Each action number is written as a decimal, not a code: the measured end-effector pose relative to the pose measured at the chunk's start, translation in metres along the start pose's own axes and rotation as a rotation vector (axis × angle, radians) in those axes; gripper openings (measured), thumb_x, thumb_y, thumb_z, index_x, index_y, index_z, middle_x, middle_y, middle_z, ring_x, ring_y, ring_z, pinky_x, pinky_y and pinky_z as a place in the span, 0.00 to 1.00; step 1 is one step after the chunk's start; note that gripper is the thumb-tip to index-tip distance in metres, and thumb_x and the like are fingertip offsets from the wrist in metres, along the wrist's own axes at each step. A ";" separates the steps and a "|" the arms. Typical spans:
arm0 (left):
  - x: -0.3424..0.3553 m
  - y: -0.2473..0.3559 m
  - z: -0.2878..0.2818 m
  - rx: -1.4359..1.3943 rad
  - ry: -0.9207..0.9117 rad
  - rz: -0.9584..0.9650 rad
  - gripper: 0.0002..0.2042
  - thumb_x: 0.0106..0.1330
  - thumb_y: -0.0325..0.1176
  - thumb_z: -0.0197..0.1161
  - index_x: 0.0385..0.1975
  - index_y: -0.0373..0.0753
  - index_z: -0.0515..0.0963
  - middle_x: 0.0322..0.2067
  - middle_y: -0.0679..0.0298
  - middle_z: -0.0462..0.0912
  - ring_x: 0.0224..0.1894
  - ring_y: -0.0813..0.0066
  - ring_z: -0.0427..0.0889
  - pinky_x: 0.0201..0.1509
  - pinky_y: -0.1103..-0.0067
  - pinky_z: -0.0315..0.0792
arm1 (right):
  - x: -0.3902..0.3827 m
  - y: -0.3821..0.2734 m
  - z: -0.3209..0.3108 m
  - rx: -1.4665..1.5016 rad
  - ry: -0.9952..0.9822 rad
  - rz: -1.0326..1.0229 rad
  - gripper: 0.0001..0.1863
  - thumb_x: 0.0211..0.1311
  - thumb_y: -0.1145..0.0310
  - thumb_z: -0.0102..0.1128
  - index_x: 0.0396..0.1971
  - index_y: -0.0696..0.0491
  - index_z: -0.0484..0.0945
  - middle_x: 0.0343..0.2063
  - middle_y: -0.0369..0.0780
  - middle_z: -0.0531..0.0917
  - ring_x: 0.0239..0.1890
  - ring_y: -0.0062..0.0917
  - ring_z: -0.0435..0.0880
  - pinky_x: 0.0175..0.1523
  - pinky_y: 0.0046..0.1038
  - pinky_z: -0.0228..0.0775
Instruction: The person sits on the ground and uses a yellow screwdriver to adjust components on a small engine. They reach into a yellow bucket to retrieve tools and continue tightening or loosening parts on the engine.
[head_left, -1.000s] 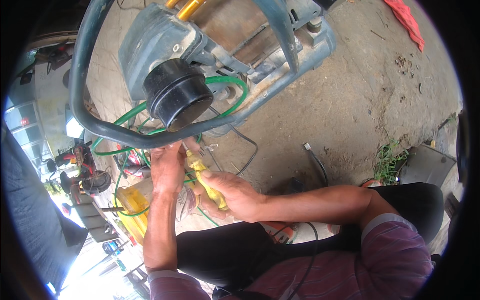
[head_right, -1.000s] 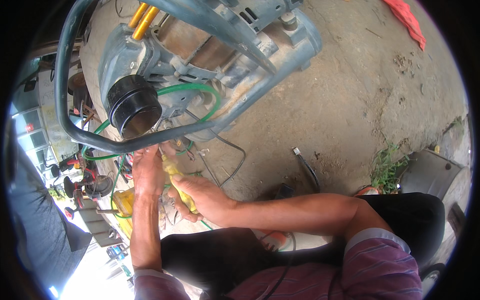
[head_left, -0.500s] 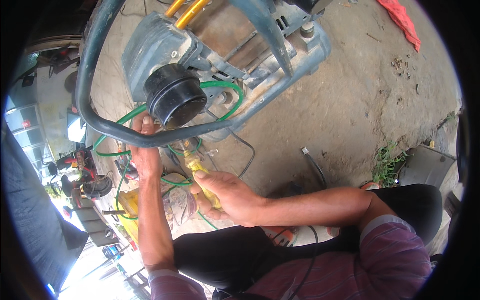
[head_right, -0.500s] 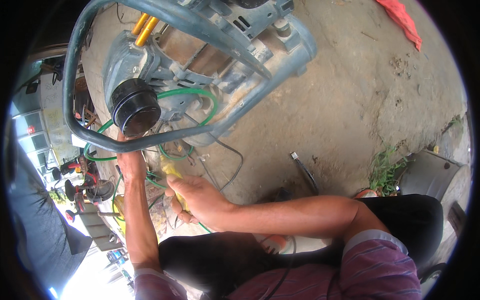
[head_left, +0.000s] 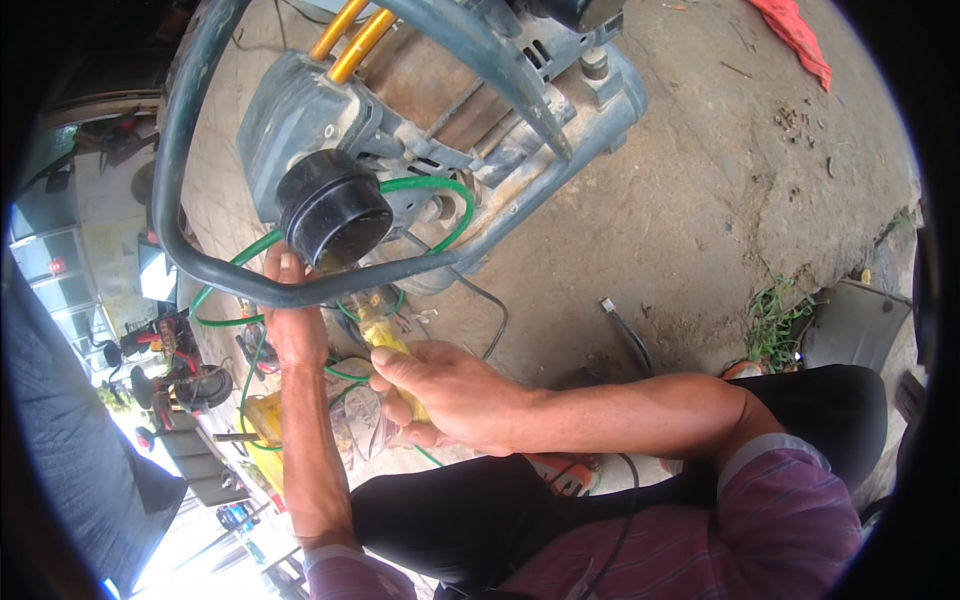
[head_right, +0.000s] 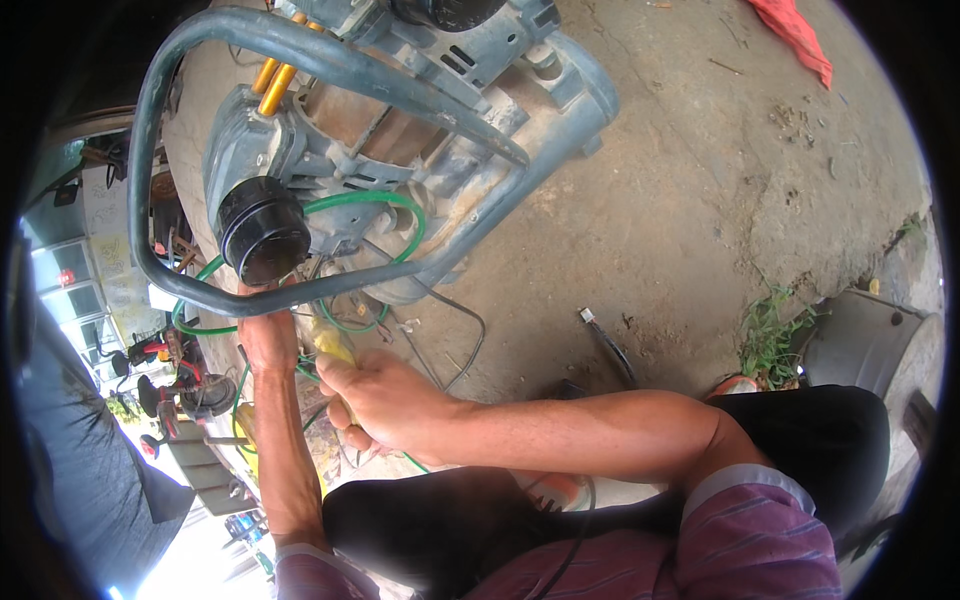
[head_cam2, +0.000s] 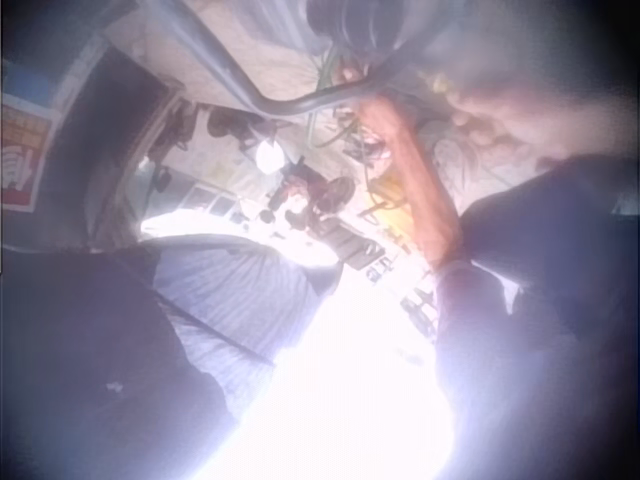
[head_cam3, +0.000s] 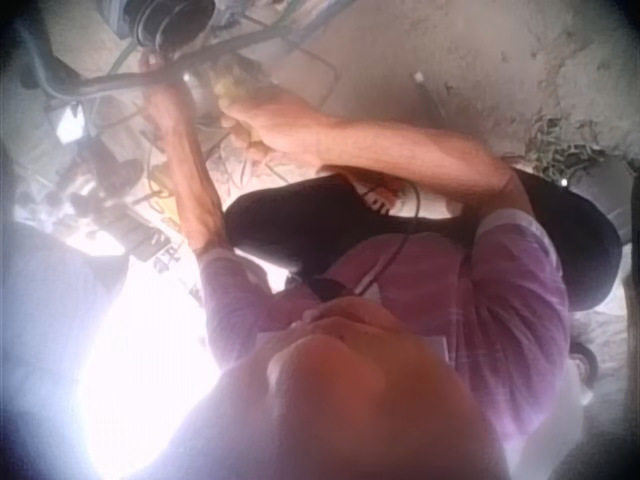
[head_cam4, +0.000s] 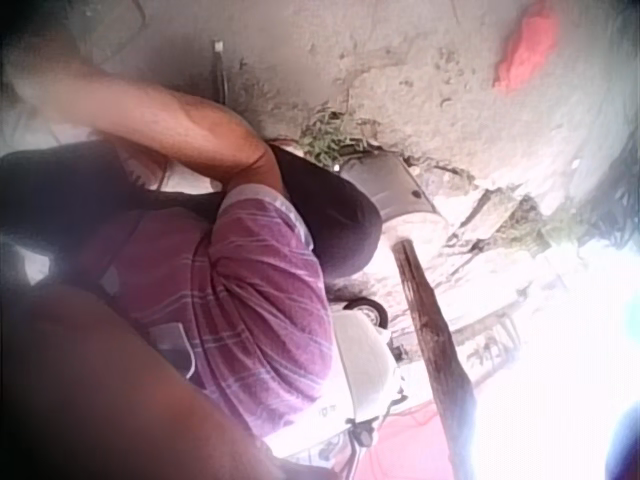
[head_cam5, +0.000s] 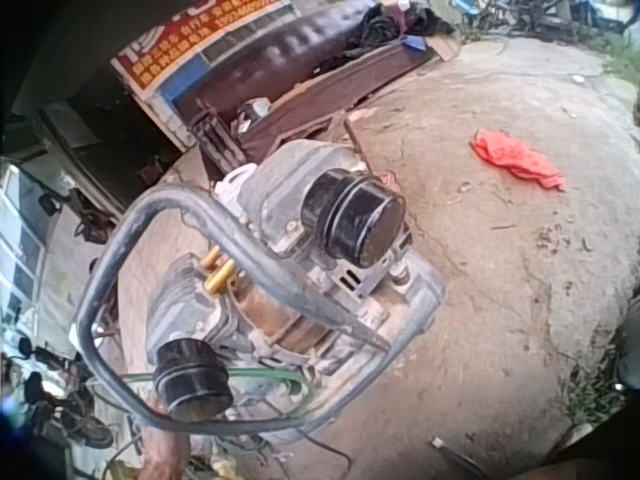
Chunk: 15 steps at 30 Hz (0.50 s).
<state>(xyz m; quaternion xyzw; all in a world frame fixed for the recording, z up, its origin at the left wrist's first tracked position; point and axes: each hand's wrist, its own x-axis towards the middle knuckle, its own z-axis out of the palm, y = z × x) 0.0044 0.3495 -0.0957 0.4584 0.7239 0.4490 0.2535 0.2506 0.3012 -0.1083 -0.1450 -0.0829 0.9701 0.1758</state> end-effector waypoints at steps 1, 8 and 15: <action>0.000 -0.001 0.001 -0.034 0.006 0.005 0.27 0.79 0.50 0.55 0.66 0.35 0.73 0.53 0.61 0.79 0.43 0.74 0.77 0.52 0.75 0.73 | -0.001 -0.001 0.000 -0.012 0.000 -0.004 0.24 0.81 0.47 0.50 0.46 0.58 0.73 0.25 0.36 0.76 0.21 0.19 0.73 0.24 0.21 0.63; -0.001 0.009 -0.003 0.078 -0.044 -0.056 0.26 0.80 0.51 0.52 0.67 0.37 0.73 0.59 0.57 0.78 0.48 0.67 0.84 0.55 0.72 0.77 | 0.002 -0.004 0.004 0.079 -0.002 0.031 0.23 0.80 0.48 0.52 0.46 0.57 0.74 0.26 0.36 0.77 0.20 0.21 0.73 0.20 0.21 0.57; -0.001 0.012 0.001 -0.046 -0.077 -0.097 0.27 0.80 0.51 0.51 0.65 0.34 0.72 0.59 0.62 0.78 0.53 0.74 0.75 0.60 0.72 0.70 | 0.002 -0.011 0.005 -0.024 0.113 0.069 0.22 0.78 0.49 0.56 0.47 0.56 0.75 0.27 0.36 0.78 0.20 0.22 0.74 0.22 0.22 0.60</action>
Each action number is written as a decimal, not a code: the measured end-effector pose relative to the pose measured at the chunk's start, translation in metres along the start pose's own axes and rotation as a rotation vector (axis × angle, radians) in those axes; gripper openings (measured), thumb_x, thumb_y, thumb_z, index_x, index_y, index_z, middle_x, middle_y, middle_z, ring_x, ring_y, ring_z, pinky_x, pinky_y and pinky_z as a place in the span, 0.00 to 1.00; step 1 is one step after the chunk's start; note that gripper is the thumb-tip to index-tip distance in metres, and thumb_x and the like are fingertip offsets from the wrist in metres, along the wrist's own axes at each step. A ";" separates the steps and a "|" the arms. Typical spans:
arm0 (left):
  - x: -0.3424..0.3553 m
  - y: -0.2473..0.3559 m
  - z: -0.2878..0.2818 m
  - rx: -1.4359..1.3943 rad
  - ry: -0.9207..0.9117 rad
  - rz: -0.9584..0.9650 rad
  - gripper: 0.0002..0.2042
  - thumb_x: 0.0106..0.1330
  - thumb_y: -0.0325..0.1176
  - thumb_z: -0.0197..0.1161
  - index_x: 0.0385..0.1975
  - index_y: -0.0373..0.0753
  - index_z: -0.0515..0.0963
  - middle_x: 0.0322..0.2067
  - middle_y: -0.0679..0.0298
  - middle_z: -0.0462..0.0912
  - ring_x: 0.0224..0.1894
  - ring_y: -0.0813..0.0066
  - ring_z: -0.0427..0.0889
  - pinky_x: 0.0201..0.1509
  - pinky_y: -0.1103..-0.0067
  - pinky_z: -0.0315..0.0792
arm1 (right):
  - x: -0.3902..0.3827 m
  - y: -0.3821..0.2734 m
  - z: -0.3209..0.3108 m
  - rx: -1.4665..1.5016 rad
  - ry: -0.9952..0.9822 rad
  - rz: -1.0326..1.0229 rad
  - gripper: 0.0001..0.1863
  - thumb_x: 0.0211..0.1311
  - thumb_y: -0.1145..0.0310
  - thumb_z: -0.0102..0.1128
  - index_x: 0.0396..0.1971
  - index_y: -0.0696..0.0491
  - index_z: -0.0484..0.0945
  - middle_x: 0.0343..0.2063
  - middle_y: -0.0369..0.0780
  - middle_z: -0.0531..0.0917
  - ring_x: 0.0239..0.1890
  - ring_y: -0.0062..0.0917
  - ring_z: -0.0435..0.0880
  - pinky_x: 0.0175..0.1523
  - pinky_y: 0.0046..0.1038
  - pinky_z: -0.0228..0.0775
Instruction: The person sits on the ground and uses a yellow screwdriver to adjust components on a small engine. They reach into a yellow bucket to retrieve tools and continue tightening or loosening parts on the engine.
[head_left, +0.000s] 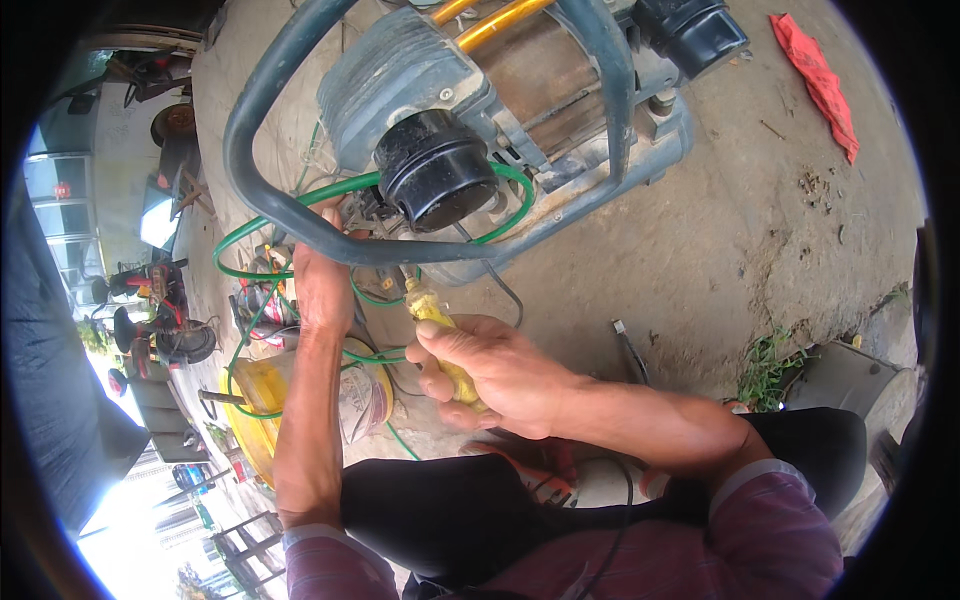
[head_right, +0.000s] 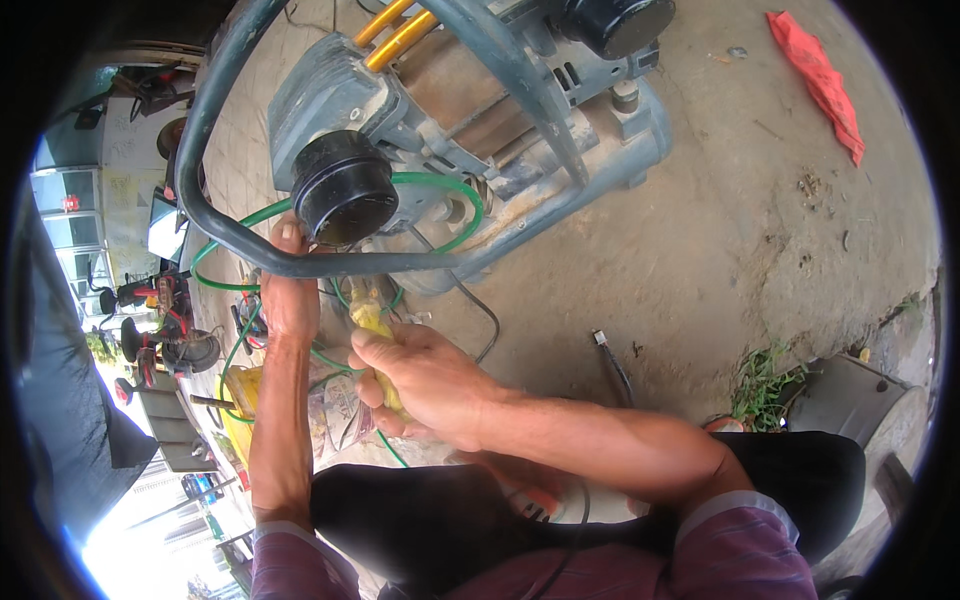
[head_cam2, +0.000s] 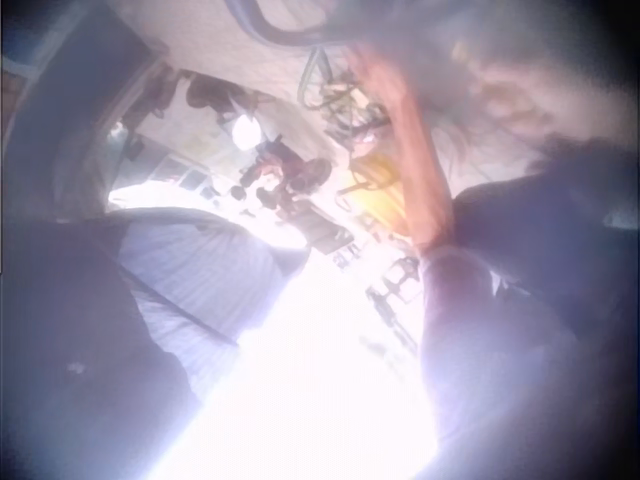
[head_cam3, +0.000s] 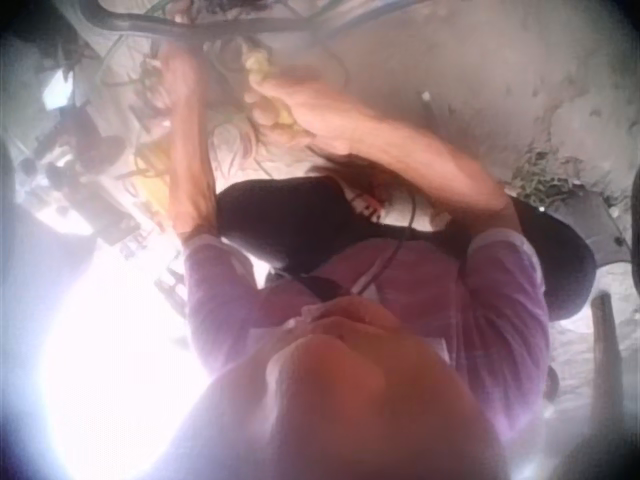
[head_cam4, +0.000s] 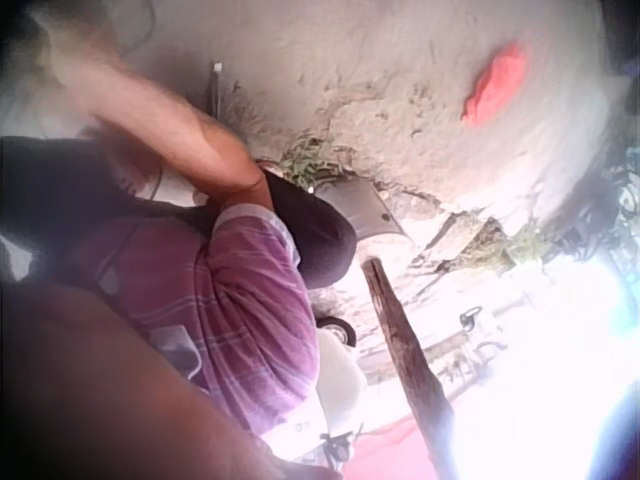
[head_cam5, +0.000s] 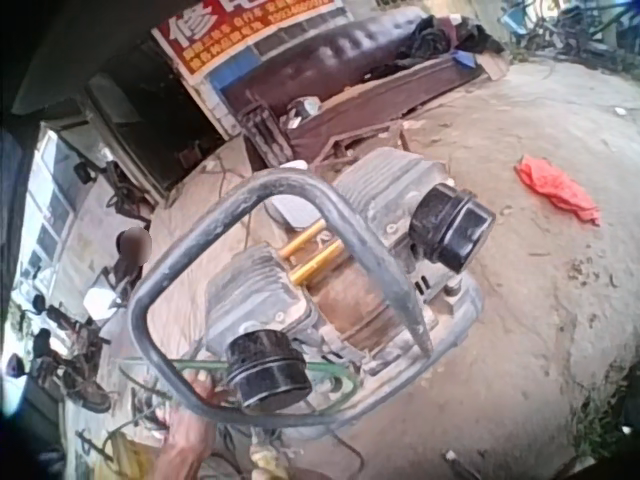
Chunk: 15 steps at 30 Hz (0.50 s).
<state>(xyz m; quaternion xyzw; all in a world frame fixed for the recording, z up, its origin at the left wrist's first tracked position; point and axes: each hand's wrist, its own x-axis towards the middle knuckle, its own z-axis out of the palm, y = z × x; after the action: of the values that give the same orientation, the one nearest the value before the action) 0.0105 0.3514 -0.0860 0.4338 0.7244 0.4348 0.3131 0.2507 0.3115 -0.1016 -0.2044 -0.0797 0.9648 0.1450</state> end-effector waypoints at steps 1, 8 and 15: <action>0.000 -0.001 0.000 -0.031 -0.013 0.015 0.26 0.79 0.49 0.52 0.66 0.35 0.72 0.58 0.62 0.78 0.55 0.74 0.76 0.62 0.73 0.70 | 0.001 0.001 0.004 -0.063 0.075 -0.003 0.21 0.78 0.50 0.56 0.47 0.57 0.75 0.27 0.36 0.78 0.20 0.22 0.75 0.23 0.22 0.62; -0.002 0.001 -0.002 -0.089 -0.067 0.126 0.26 0.78 0.47 0.53 0.67 0.35 0.73 0.57 0.59 0.80 0.58 0.69 0.77 0.67 0.71 0.68 | 0.009 -0.003 -0.012 -1.328 0.290 -0.334 0.23 0.78 0.53 0.51 0.45 0.64 0.70 0.24 0.46 0.81 0.23 0.29 0.84 0.33 0.36 0.75; 0.002 0.003 -0.008 -0.051 -0.047 0.073 0.25 0.77 0.50 0.57 0.61 0.36 0.79 0.51 0.59 0.83 0.49 0.69 0.79 0.58 0.72 0.74 | 0.001 -0.003 0.001 -0.474 0.181 -0.179 0.30 0.78 0.51 0.43 0.58 0.66 0.71 0.24 0.41 0.79 0.17 0.27 0.75 0.29 0.30 0.71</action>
<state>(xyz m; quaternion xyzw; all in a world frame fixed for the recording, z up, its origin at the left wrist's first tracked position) 0.0044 0.3509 -0.0798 0.4619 0.6891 0.4542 0.3249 0.2501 0.3143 -0.1007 -0.3101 -0.3077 0.8804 0.1844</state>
